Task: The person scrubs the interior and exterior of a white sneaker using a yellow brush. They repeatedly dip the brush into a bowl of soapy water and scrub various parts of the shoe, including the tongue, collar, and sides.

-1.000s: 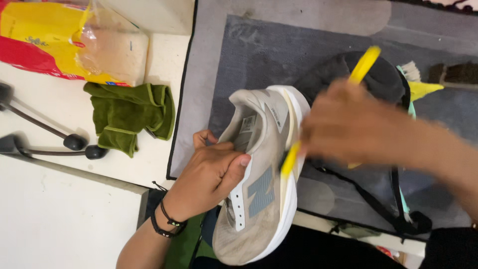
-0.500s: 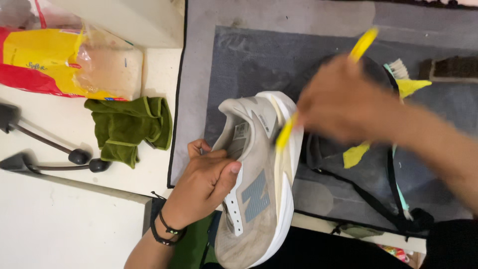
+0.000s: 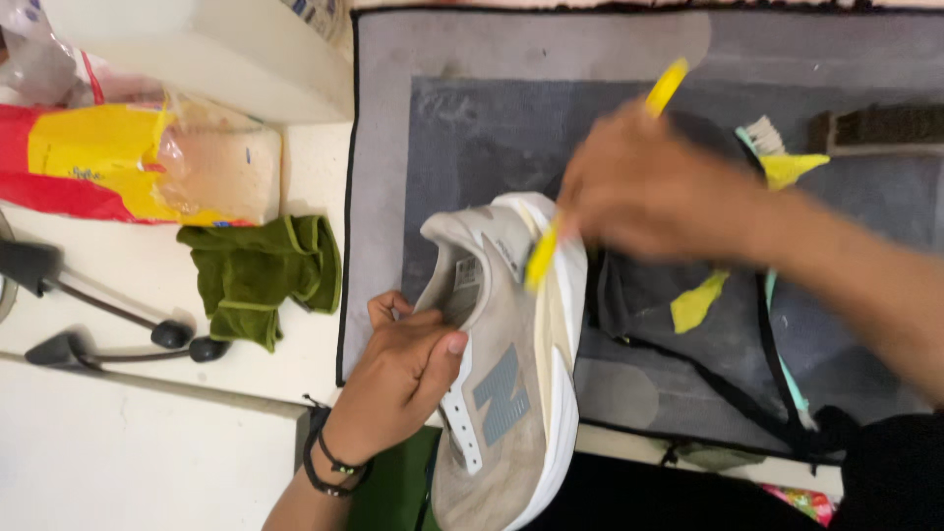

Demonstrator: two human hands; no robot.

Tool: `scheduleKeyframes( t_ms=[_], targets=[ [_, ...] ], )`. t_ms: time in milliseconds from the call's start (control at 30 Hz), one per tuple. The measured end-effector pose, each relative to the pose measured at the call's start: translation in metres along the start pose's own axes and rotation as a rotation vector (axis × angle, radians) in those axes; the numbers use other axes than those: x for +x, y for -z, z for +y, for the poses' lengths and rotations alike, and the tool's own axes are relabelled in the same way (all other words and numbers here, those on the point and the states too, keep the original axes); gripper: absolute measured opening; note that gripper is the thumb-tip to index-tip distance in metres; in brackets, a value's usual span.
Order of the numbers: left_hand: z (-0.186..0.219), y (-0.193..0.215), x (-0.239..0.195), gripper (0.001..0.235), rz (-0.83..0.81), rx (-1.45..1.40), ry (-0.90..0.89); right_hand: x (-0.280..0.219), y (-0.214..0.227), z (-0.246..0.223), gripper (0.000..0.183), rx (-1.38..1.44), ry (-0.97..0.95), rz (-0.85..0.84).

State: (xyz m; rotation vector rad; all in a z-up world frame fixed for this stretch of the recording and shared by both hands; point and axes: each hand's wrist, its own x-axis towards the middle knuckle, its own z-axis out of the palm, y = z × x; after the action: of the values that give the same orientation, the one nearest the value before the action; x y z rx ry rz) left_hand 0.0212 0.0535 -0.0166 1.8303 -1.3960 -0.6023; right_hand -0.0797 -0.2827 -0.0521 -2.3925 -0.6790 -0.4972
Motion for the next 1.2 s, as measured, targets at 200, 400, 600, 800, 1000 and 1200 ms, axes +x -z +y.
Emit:
scheduleKeyframes(
  t_ms=[200, 400, 600, 800, 1000, 1200],
  targets=[
    [0.004, 0.001, 0.003, 0.048, -0.024, 0.034, -0.009, 0.019, -0.009, -0.052, 0.018, 0.121, 0.08, -0.049],
    [0.006, -0.003, 0.001, 0.047, -0.006, 0.04, -0.027, 0.035, 0.005, -0.026, 0.036, 0.038, 0.081, -0.034],
    [0.007, -0.004, 0.0, 0.047, 0.006, 0.055, -0.019, 0.031, 0.007, -0.017, 0.03, -0.147, 0.006, -0.081],
    [0.011, -0.007, 0.002, 0.047, 0.007, 0.102, -0.006, 0.018, 0.008, -0.068, 0.022, -0.111, 0.058, -0.011],
    [0.018, -0.021, 0.004, 0.05, 0.073, 0.201, -0.017, -0.003, -0.023, -0.127, 0.015, -0.048, 0.179, -0.198],
    [0.026, -0.028, 0.008, 0.054, 0.083, 0.304, -0.039, -0.014, -0.029, -0.17, 0.031, -0.061, 0.202, -0.175]
  ],
)
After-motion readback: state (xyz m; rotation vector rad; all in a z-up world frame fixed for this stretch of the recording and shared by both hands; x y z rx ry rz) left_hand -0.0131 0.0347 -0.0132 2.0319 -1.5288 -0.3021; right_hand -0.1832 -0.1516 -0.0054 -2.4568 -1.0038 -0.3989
